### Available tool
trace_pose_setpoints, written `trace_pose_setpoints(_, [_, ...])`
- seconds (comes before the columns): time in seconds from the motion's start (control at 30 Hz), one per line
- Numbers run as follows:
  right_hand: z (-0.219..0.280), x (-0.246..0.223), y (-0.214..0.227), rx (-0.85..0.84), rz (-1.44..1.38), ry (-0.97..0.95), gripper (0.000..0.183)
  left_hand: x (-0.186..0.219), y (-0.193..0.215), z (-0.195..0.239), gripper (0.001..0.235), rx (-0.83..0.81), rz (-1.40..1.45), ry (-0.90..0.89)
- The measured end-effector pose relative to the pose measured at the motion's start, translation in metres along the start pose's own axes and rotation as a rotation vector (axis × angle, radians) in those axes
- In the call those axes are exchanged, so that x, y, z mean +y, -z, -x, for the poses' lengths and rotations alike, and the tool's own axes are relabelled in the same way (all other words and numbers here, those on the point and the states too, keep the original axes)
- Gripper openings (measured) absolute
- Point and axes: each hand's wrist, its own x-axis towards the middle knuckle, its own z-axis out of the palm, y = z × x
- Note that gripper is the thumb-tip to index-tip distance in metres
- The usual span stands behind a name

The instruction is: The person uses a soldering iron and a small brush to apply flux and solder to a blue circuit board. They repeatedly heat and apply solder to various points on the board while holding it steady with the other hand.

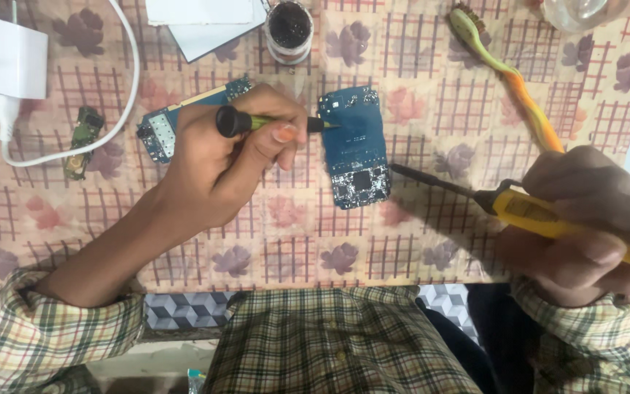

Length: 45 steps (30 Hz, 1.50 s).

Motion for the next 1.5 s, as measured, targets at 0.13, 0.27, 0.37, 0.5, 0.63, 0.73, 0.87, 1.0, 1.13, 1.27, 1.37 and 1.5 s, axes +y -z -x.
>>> trace_pose_setpoints(0.13, [0.017, 0.008, 0.014, -0.091, -0.201, -0.208, 0.030, -0.001, 0.000, 0.001, 0.024, 0.002, -0.014, 0.022])
trace_pose_setpoints(0.27, [0.019, 0.020, 0.010, 0.098, -0.245, -0.201, 0.017, 0.000, -0.003, -0.002, 0.023, 0.008, 0.035, 0.017])
trace_pose_setpoints(0.37, [0.007, 0.022, 0.013, 0.133, -0.152, -0.234, 0.012, 0.001, -0.003, -0.001, 0.023, 0.013, 0.035, 0.003])
trace_pose_setpoints(0.5, [-0.034, 0.019, 0.014, 0.056, -0.056, -0.295, 0.008, -0.002, -0.005, 0.000, 0.020, 0.011, 0.024, -0.037])
trace_pose_setpoints(0.63, [-0.097, 0.017, -0.005, -0.143, 0.059, -0.316, 0.014, -0.005, -0.006, -0.002, 0.016, 0.000, -0.029, -0.024])
trace_pose_setpoints(0.73, [-0.133, 0.011, -0.021, -0.255, 0.154, -0.252, 0.017, -0.008, -0.006, -0.002, 0.014, -0.004, -0.052, -0.061])
trace_pose_setpoints(0.87, [-0.161, 0.011, -0.039, -0.378, 0.255, -0.138, 0.012, -0.012, -0.007, -0.002, 0.016, -0.007, -0.084, -0.133])
trace_pose_setpoints(1.0, [-0.180, 0.010, -0.053, -0.399, 0.271, -0.035, 0.012, -0.016, -0.011, -0.003, 0.019, -0.004, -0.061, -0.161])
trace_pose_setpoints(1.13, [-0.194, 0.004, -0.059, -0.475, 0.302, -0.030, 0.020, -0.015, -0.012, -0.001, 0.021, -0.006, -0.048, -0.155])
trace_pose_setpoints(1.27, [-0.193, 0.013, -0.065, -0.425, 0.259, -0.012, 0.020, -0.013, -0.011, -0.001, 0.020, -0.021, -0.042, -0.097])
trace_pose_setpoints(1.37, [-0.179, 0.013, -0.053, -0.516, 0.247, -0.197, 0.014, -0.011, -0.008, 0.000, 0.020, -0.028, -0.050, -0.103])
trace_pose_setpoints(1.5, [-0.139, 0.021, -0.036, -0.443, 0.176, -0.288, 0.013, -0.013, -0.009, -0.002, 0.021, 0.017, -0.043, -0.174])
